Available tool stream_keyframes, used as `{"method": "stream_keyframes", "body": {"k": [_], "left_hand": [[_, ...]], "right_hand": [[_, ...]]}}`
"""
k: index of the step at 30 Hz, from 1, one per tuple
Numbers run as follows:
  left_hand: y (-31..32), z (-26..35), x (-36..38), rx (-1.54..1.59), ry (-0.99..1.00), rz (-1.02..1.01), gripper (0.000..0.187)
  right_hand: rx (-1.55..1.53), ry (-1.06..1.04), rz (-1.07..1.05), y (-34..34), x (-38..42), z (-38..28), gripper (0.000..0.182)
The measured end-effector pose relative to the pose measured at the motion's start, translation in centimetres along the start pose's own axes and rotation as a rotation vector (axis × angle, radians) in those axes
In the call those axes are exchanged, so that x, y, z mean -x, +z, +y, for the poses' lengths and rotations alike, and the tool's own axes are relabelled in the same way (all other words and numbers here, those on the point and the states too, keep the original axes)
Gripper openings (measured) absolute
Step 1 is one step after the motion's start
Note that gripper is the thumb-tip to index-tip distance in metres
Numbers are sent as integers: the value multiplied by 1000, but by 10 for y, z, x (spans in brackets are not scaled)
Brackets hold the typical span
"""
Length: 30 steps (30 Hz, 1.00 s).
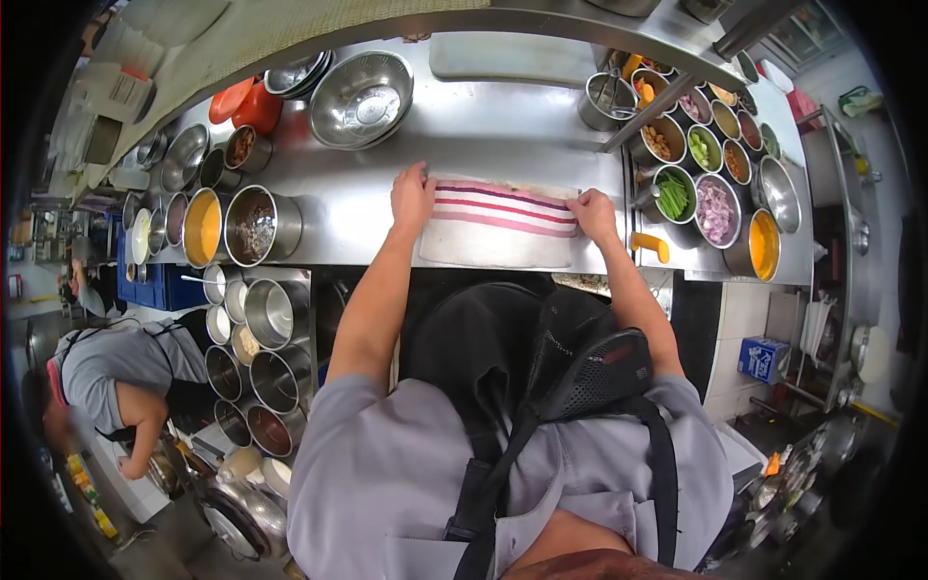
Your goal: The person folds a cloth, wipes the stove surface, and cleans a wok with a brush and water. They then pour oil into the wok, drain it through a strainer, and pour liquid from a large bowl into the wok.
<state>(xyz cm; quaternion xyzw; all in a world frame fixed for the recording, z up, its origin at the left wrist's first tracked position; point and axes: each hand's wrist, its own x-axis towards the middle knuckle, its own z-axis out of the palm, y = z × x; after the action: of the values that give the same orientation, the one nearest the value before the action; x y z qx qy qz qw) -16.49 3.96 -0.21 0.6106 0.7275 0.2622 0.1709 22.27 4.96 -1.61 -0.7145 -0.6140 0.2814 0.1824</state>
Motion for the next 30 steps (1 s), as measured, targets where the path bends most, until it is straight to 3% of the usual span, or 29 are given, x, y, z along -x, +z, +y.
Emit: {"method": "stream_keyframes", "body": {"k": [2,4,9,12,14,16,20,22,24,26,27,28,29,30], "left_hand": [[2,-5,-9,6,-13,-15,35],[1,-7,-16,211,-117,-96,32],[12,-16,-37,460,-294,-74,34],[11,-16,-40,498,-350,-82,38],[11,-18,-36,482,-344,-103,42],[9,-13,-30,396,-238,-86,51],[-1,-3,-28,355,-286,-88,65],[-3,-5,-23,208,-141,-105,83],[-6,-3,-17,165,-97,-141,89],[-10,3,-18,127,-54,-175,96],[-12,5,-22,398,-237,-196,99],[-13,7,-27,669,-421,-216,102],[-15,8,-35,670,-423,-214,102],[-19,9,-44,874,-500,-189,104]], "right_hand": [[-85,46,-28,-6,-7,-7,35],[-592,196,-142,-11,-22,-10,25],[-767,201,-27,-21,-47,-20,30],[-737,207,-54,-23,-47,-18,39],[-403,11,-36,-21,-34,-16,50],[-313,7,-47,-21,-32,-18,53],[-151,-19,-12,-26,-27,-25,59],[-91,-40,-51,-29,-21,-24,62],[-34,-59,-86,-27,-20,-21,64],[-151,-116,-177,-20,-21,-14,67],[-150,-119,-175,-24,-26,-14,67],[-424,14,-230,-28,-35,-15,65],[-697,153,-285,-31,-42,-17,64],[-843,157,-303,-38,-47,-23,54]]}}
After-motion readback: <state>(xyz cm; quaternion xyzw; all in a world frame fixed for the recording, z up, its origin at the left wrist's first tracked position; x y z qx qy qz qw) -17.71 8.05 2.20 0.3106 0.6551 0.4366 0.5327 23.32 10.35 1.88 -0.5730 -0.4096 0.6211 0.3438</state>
